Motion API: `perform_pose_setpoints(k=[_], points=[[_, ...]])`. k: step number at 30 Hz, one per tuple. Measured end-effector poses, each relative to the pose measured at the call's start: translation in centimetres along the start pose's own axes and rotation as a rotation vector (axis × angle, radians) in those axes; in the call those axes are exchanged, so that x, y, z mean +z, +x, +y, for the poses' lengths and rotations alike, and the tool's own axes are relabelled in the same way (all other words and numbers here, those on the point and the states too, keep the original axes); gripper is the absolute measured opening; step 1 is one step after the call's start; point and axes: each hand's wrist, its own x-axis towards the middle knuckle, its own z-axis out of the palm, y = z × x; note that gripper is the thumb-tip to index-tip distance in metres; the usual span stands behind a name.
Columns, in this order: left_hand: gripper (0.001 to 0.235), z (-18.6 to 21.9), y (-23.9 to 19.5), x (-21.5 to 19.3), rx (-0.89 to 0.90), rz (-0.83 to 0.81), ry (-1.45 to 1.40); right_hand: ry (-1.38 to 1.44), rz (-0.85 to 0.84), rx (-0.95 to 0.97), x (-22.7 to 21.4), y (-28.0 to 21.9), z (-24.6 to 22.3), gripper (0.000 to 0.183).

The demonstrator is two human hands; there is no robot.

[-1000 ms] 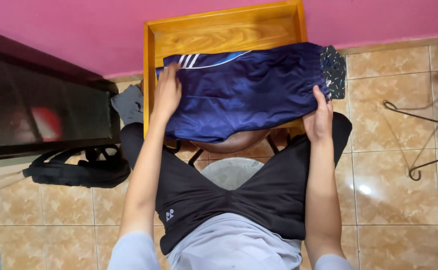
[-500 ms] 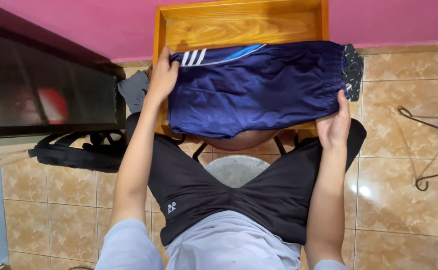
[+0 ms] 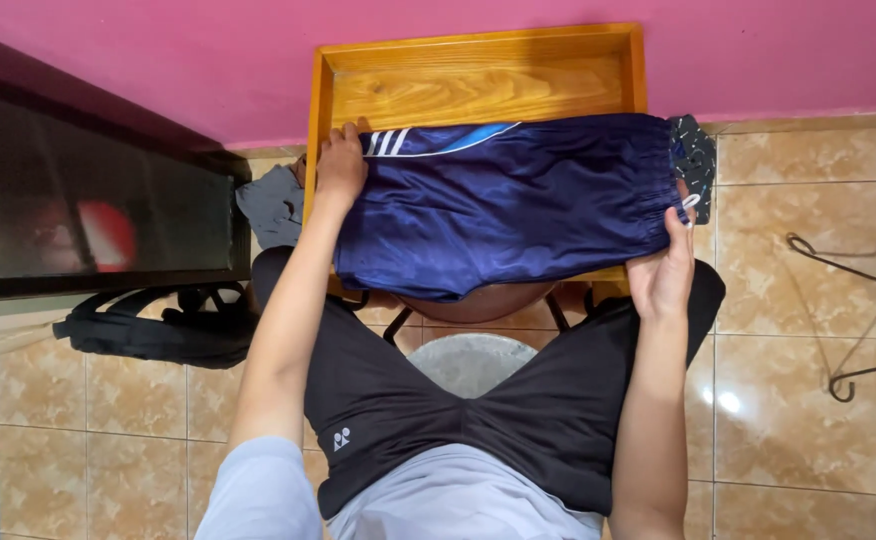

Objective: The person sits cross-legged on the floor and folds several pieces of clothing by hand on a small wooden stool. They fold a red t-shirt, a dark patterned shirt, a blue shirt, a grey shirt, and a brown shirt, placing each folded item on the floor beside them.

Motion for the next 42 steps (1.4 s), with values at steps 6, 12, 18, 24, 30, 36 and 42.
perform_pose_setpoints(k=[6, 12, 18, 24, 30, 36, 42], points=[[0.061, 2.3, -0.7, -4.4, 0.194, 0.422, 0.051, -0.136, -0.037, -0.067, 0.9, -0.9, 0.0, 0.038], [0.048, 5.6, -15.2, -6.7, 0.235, 0.377, -0.059, -0.246, -0.059, -0.112, 0.2, -0.6, 1.1, 0.042], [0.024, 1.9, -21.8, -6.4, 0.364, 0.138, -0.125, -0.248, -0.101, -0.146, -1.1, 0.5, 1.8, 0.039], [0.009, 0.1, -20.8, -3.7, 0.564, 0.318, 0.020, -0.218, -0.099, -0.113, -2.3, 0.6, 1.8, 0.037], [0.018, -0.5, -23.3, -4.5, 0.659, 0.414, 0.051, -0.166, -0.077, -0.079, -2.1, 0.7, 1.7, 0.037], [0.037, 1.5, -23.9, -3.7, 0.616, 0.424, -0.015, -0.173, -0.093, -0.080, -2.8, 1.6, 1.8, 0.037], [0.014, 0.4, -23.9, -1.9, 0.689, 0.490, -0.045, -0.126, -0.033, -0.008, -2.5, 0.7, 1.4, 0.037]])
